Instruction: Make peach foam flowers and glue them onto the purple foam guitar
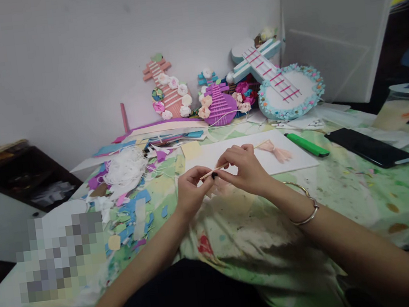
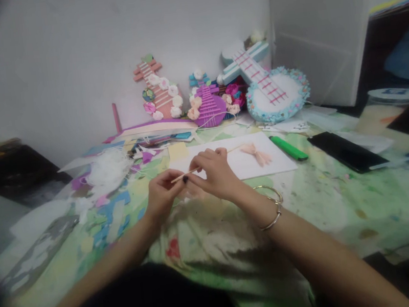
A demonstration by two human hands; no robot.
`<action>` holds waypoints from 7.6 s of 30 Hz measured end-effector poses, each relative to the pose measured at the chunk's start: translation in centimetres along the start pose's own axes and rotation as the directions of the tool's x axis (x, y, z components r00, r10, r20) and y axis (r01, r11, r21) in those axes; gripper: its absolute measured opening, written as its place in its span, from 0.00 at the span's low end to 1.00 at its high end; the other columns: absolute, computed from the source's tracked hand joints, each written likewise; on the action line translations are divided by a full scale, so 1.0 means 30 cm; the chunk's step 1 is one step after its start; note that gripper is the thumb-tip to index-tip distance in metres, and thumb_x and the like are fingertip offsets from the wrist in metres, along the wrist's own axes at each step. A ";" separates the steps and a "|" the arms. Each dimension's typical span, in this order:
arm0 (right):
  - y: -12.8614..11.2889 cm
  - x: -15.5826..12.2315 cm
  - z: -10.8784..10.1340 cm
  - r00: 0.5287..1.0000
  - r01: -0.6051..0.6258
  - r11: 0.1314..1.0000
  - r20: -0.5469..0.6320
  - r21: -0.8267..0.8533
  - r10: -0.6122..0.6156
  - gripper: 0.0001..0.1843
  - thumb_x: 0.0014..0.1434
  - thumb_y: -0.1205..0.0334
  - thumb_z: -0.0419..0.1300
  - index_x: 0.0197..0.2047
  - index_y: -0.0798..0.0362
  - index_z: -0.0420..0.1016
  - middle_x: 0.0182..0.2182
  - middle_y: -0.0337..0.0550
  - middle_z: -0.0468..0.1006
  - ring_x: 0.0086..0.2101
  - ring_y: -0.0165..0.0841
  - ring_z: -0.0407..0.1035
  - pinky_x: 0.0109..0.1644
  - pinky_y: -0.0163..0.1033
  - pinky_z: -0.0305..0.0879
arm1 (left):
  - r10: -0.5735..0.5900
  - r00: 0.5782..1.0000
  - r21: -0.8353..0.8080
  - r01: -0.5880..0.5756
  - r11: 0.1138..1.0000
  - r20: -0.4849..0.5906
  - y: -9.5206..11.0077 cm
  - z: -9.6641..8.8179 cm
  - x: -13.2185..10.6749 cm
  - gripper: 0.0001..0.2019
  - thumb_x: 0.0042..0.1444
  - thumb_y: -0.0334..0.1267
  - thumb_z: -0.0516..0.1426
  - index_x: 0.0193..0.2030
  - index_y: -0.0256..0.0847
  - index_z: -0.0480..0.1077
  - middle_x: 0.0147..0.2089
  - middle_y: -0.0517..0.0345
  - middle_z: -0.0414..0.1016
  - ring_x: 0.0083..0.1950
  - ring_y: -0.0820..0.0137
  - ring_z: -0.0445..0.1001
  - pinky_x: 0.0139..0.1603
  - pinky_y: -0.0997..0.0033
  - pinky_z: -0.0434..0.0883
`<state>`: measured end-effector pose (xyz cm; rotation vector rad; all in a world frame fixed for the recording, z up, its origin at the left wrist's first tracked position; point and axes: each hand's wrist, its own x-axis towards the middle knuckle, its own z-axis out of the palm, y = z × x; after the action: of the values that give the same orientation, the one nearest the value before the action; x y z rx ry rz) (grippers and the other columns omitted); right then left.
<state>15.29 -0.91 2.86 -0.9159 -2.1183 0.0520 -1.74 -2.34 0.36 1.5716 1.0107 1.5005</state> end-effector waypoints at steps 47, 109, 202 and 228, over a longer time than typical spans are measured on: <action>0.013 0.005 0.007 0.998 0.042 0.984 -0.031 -0.173 -0.048 0.13 0.62 0.55 0.54 0.30 0.54 0.68 0.25 0.37 0.74 0.28 0.28 0.64 0.40 0.41 0.42 | -0.109 0.987 -0.187 0.129 0.974 0.116 0.017 0.007 -0.016 0.10 0.45 0.39 0.64 0.30 0.36 0.71 0.24 0.61 0.71 0.24 0.76 0.68 0.25 0.77 0.64; 0.012 0.003 -0.010 0.998 -0.055 0.996 0.044 0.071 0.052 0.12 0.58 0.55 0.58 0.29 0.54 0.66 0.27 0.37 0.74 0.32 0.31 0.65 0.42 0.40 0.46 | 0.148 0.986 0.155 -0.159 0.975 0.078 -0.016 -0.004 -0.017 0.05 0.51 0.37 0.60 0.32 0.38 0.74 0.30 0.56 0.74 0.34 0.70 0.70 0.39 0.72 0.67; 0.032 0.002 -0.010 0.988 0.041 0.989 0.142 0.140 -0.061 0.07 0.59 0.69 0.51 0.34 0.54 0.69 0.31 0.43 0.74 0.32 0.30 0.66 0.36 0.33 0.56 | -0.001 0.993 -0.111 0.014 0.994 0.122 -0.007 -0.007 -0.003 0.10 0.49 0.42 0.58 0.35 0.39 0.72 0.46 0.50 0.70 0.49 0.63 0.69 0.46 0.67 0.67; 0.012 -0.003 0.000 1.000 -0.011 0.975 -0.017 0.220 0.015 0.05 0.57 0.68 0.53 0.31 0.54 0.69 0.26 0.39 0.71 0.27 0.28 0.62 0.32 0.33 0.55 | -0.250 0.950 -0.463 0.308 0.831 0.185 0.012 -0.003 -0.008 0.08 0.45 0.35 0.58 0.34 0.40 0.70 0.32 0.57 0.72 0.31 0.69 0.71 0.35 0.66 0.68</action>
<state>15.54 -0.70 2.70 -0.7947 -2.0414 0.2784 -1.80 -2.71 0.58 1.0819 0.6851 1.3092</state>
